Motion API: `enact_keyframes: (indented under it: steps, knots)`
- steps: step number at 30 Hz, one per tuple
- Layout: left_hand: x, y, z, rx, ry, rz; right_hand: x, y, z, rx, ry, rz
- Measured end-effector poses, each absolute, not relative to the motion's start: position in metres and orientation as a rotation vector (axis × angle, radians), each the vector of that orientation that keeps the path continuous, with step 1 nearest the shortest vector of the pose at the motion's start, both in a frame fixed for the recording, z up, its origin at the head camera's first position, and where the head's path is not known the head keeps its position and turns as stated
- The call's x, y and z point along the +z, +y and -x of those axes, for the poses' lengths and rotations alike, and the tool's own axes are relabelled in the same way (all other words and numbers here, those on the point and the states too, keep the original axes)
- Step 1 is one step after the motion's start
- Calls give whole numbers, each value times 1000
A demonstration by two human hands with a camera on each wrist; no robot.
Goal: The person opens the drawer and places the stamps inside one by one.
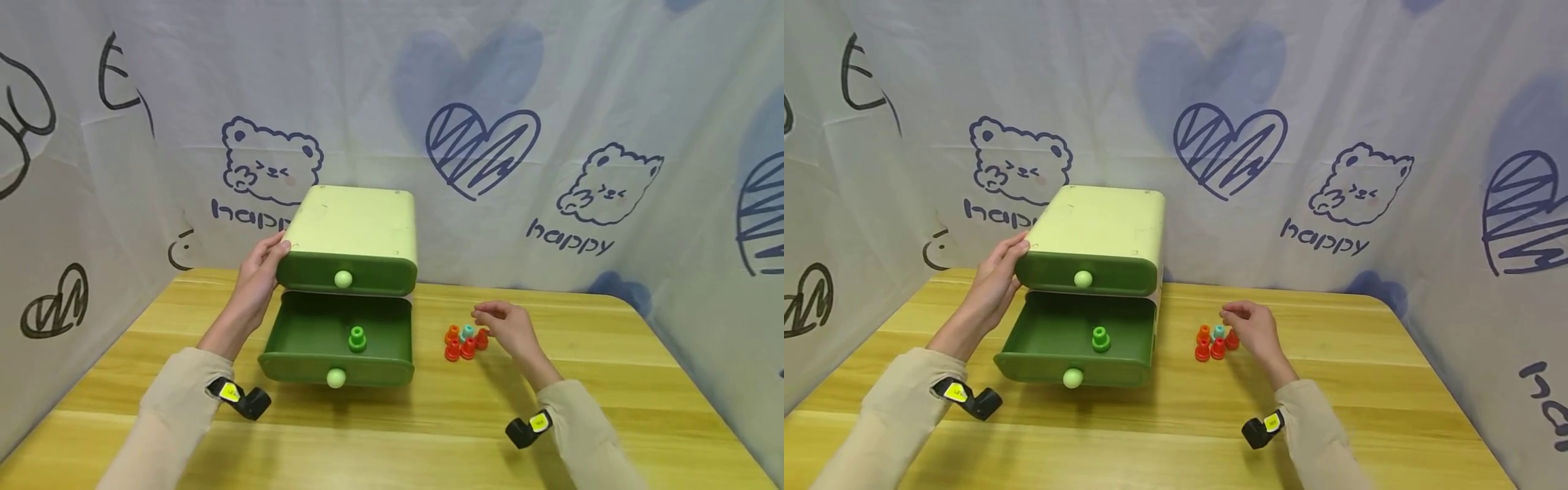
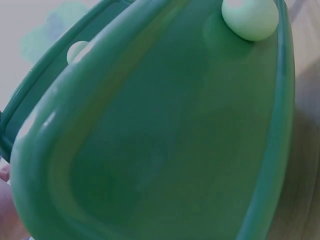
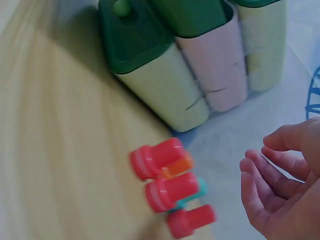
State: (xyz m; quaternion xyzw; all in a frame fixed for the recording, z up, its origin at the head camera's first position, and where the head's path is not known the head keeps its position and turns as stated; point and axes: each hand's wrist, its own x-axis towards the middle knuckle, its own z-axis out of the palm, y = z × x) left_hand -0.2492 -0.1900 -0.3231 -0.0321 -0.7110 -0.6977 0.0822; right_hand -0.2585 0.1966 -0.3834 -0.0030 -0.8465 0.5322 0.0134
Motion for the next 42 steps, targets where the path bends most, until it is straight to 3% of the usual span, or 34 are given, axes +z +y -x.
enact_keyframes:
  steps: [17,42]
  knots:
    - [-325,-192,248,-2140,-2090,127,-426,186,246,1489,-2629,68]
    - [-322,-192,247,-2154,-2078,113,-435,188,243,1401,-2719,63]
